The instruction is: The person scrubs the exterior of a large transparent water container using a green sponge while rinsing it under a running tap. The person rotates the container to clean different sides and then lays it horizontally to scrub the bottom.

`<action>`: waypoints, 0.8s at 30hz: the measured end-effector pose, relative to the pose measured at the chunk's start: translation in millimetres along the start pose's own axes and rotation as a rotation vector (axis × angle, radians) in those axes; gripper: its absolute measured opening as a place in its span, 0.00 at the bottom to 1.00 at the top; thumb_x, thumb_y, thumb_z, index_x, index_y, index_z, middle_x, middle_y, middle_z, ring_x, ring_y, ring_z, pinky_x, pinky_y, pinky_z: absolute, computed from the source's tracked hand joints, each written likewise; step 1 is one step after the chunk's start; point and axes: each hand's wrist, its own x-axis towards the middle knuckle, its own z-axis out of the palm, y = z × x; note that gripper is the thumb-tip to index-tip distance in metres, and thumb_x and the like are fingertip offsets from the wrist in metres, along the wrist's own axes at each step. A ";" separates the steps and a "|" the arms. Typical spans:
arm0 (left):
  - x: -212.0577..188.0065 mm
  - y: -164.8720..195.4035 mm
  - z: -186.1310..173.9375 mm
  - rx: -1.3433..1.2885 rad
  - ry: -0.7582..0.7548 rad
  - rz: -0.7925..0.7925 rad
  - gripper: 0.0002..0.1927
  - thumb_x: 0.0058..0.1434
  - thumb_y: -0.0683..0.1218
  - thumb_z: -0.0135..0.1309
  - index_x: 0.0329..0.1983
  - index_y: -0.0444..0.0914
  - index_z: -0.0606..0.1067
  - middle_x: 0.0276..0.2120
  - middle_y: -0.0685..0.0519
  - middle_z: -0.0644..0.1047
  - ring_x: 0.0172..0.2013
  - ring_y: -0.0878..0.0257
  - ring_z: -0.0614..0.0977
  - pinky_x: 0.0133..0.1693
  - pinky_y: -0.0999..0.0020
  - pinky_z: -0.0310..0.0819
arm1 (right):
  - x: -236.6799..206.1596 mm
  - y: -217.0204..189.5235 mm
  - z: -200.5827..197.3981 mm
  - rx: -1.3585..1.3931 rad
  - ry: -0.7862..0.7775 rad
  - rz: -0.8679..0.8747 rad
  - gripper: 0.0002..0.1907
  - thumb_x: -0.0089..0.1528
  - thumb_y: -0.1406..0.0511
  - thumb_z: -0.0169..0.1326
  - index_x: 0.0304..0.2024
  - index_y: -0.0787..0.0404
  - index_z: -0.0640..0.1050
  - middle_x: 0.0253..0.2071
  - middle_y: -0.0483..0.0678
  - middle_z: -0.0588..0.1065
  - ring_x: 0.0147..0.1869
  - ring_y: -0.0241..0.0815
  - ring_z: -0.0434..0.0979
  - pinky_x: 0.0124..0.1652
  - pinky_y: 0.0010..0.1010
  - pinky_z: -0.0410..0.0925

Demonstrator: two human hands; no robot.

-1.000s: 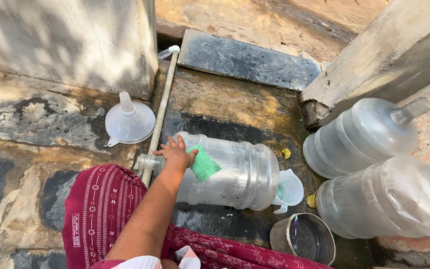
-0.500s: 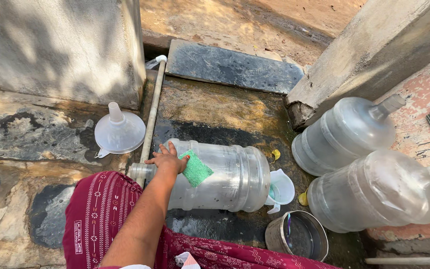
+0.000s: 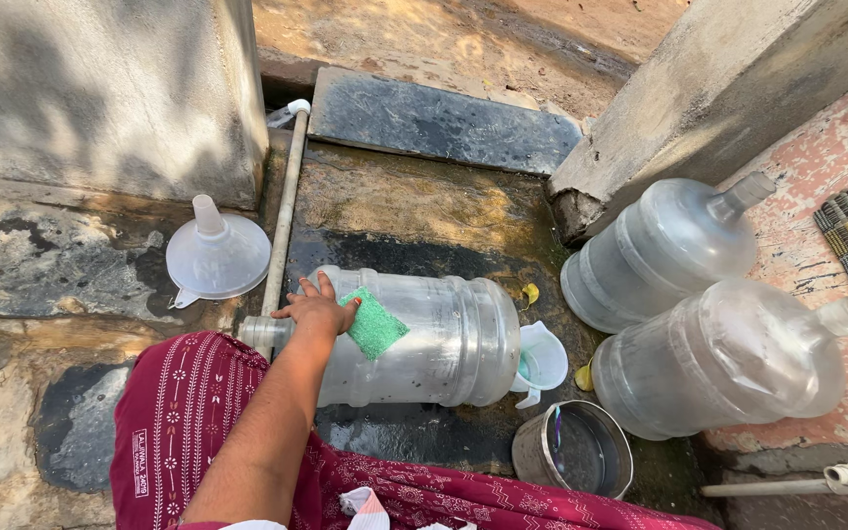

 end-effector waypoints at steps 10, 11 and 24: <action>0.0 -1.1 -0.7 -0.024 0.009 -0.008 0.51 0.65 0.77 0.31 0.80 0.50 0.31 0.79 0.47 0.35 0.76 0.38 0.46 0.63 0.22 0.49 | -5.9 -3.1 -15.7 0.078 -0.010 0.043 0.20 0.69 0.59 0.58 0.56 0.68 0.77 0.52 0.47 0.77 0.60 0.38 0.74 0.66 0.31 0.62; -0.6 -1.5 -1.0 -0.028 0.009 -0.010 0.51 0.65 0.76 0.32 0.80 0.50 0.31 0.79 0.47 0.35 0.76 0.38 0.46 0.63 0.22 0.49 | -3.8 0.2 -14.2 0.090 -0.018 0.046 0.20 0.69 0.59 0.59 0.56 0.69 0.76 0.52 0.47 0.77 0.60 0.38 0.74 0.66 0.31 0.62; 11.1 -6.5 7.1 -0.189 -0.053 -0.030 0.52 0.64 0.75 0.37 0.80 0.52 0.29 0.79 0.49 0.31 0.76 0.39 0.47 0.64 0.23 0.52 | -45.9 -9.1 -17.1 1.435 0.133 0.158 0.28 0.59 0.57 0.63 0.59 0.62 0.76 0.55 0.48 0.79 0.59 0.41 0.77 0.65 0.39 0.60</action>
